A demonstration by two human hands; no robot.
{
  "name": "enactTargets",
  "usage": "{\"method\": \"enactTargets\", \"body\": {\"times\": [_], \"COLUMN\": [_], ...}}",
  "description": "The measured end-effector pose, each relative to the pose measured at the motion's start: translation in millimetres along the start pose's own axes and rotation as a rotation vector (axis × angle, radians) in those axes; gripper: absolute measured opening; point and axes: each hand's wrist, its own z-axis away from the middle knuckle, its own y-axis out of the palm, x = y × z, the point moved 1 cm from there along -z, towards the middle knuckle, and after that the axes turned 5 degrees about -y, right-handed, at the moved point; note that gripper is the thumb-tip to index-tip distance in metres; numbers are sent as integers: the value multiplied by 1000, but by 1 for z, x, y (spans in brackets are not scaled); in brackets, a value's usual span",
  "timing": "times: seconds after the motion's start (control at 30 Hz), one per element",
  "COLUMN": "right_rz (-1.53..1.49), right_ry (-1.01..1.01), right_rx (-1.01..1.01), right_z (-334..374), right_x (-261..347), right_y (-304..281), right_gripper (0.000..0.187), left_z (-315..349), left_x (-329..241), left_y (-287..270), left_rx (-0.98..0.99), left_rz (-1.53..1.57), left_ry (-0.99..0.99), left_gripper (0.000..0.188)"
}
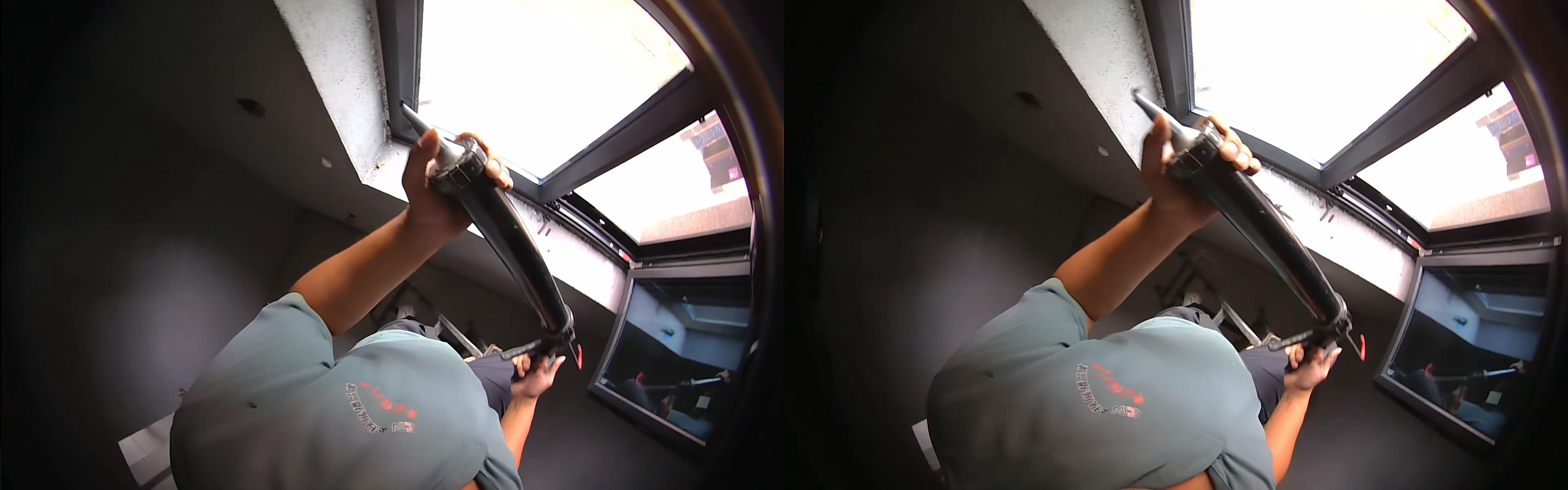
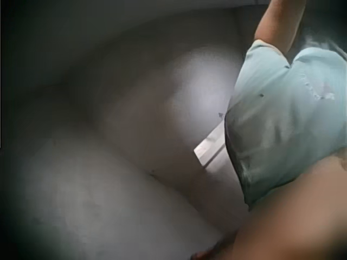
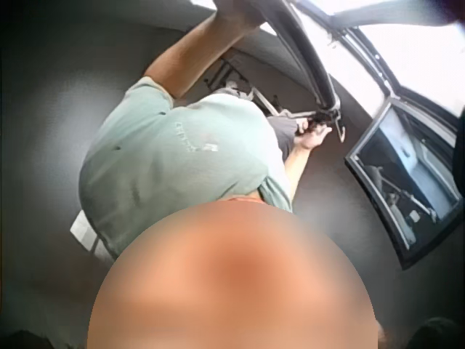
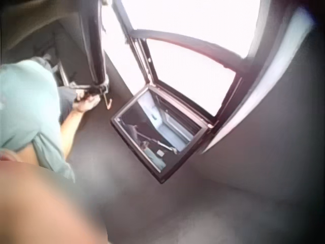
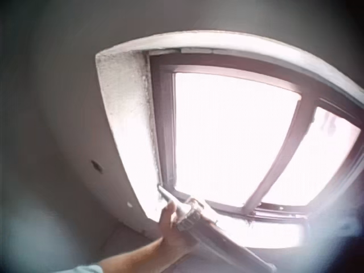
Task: The person applies sealant along the window frame using a caulking gun. They prepare the nozzle with a utility knife, apply sealant to the top and side edges of the window frame, and smooth the bead with their finger.
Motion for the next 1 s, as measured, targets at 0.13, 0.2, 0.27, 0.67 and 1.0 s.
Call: {"method": "enactTargets", "body": {"times": [0.13,0.2,0.27,0.67,1.0], "right_rz": [53,40,12,337,227], "right_ry": [-69,-55,-51,130,348], "right_rx": [-32,-128,-151,-113,-34], "right_z": [43,56,63,21,-45], "right_x": [24,25,20,-36,-98], "right_y": [12,17,23,72,130], "right_gripper": [71,69,68,22,15], "left_z": [13,15,20,32,36], "left_x": [17,25,33,55,27], "left_y": [-24,-32,-38,-198,-321], "left_rx": [-267,-385,-447,-1048,-1438], "left_rz": [175,233,212,-104,-367], "left_ry": [-45,-28,-27,-178,-147], "left_gripper": [88,93,101,42,37]}}
